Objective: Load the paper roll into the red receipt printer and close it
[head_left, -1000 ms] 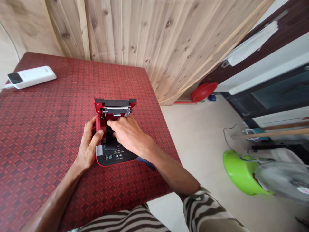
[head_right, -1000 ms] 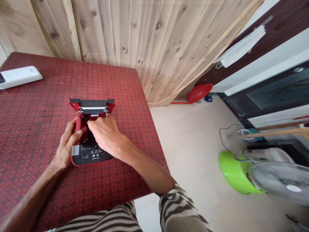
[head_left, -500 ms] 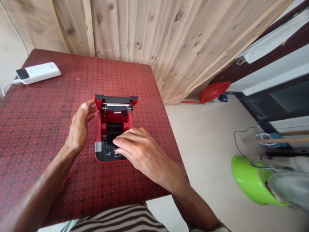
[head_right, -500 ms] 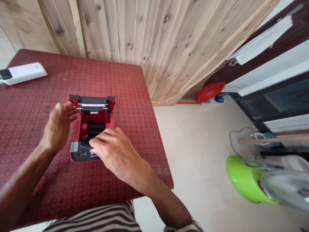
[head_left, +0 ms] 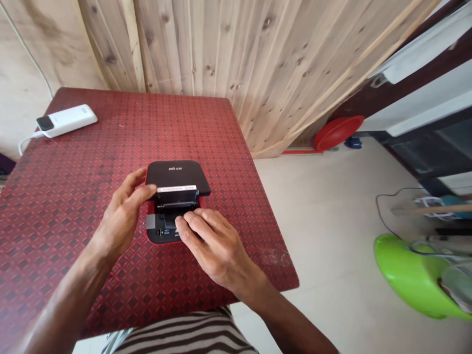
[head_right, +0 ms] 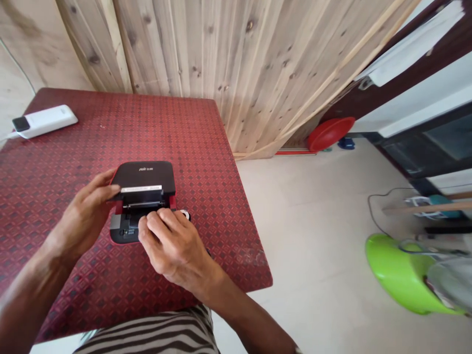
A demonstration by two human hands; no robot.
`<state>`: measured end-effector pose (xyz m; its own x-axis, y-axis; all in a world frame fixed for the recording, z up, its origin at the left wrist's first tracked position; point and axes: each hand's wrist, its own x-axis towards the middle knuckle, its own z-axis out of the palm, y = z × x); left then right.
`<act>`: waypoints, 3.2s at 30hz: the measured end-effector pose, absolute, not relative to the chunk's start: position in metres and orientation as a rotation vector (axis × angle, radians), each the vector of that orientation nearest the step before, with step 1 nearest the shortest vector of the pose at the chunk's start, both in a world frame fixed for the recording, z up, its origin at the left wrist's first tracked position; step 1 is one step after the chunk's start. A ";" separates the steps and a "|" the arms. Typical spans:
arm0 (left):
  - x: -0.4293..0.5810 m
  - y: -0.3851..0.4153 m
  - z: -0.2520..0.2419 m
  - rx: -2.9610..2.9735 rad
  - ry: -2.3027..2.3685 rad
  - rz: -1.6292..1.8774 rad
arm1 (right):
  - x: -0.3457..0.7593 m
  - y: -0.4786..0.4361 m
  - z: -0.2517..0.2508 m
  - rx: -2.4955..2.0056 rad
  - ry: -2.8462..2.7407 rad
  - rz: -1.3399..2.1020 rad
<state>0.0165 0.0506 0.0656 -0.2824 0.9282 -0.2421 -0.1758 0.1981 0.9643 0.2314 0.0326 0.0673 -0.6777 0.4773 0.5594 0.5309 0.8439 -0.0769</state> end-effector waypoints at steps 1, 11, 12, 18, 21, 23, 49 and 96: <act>0.017 0.042 0.062 0.778 1.403 1.280 | 0.231 0.032 0.067 -0.728 -2.427 -0.134; 0.015 0.020 0.043 0.850 1.389 1.221 | 0.227 0.032 0.064 -0.868 -2.294 0.001; 0.015 0.021 0.042 0.867 1.400 1.220 | 0.226 0.032 0.064 -0.871 -2.300 0.003; 0.015 0.021 0.040 0.876 1.450 1.221 | 0.228 0.032 0.067 -0.873 -2.333 0.060; 0.012 0.011 0.039 0.857 1.435 1.249 | 0.238 0.032 0.072 -0.864 -2.258 0.141; 0.009 0.001 0.037 0.886 1.435 1.266 | 0.249 0.032 0.073 -0.928 -2.135 0.179; 0.029 -0.012 0.027 0.838 1.545 1.337 | 0.240 0.061 0.076 -0.917 -2.275 0.326; 0.019 -0.004 0.018 1.163 1.657 1.264 | 0.249 0.140 -0.014 -1.238 -1.605 1.048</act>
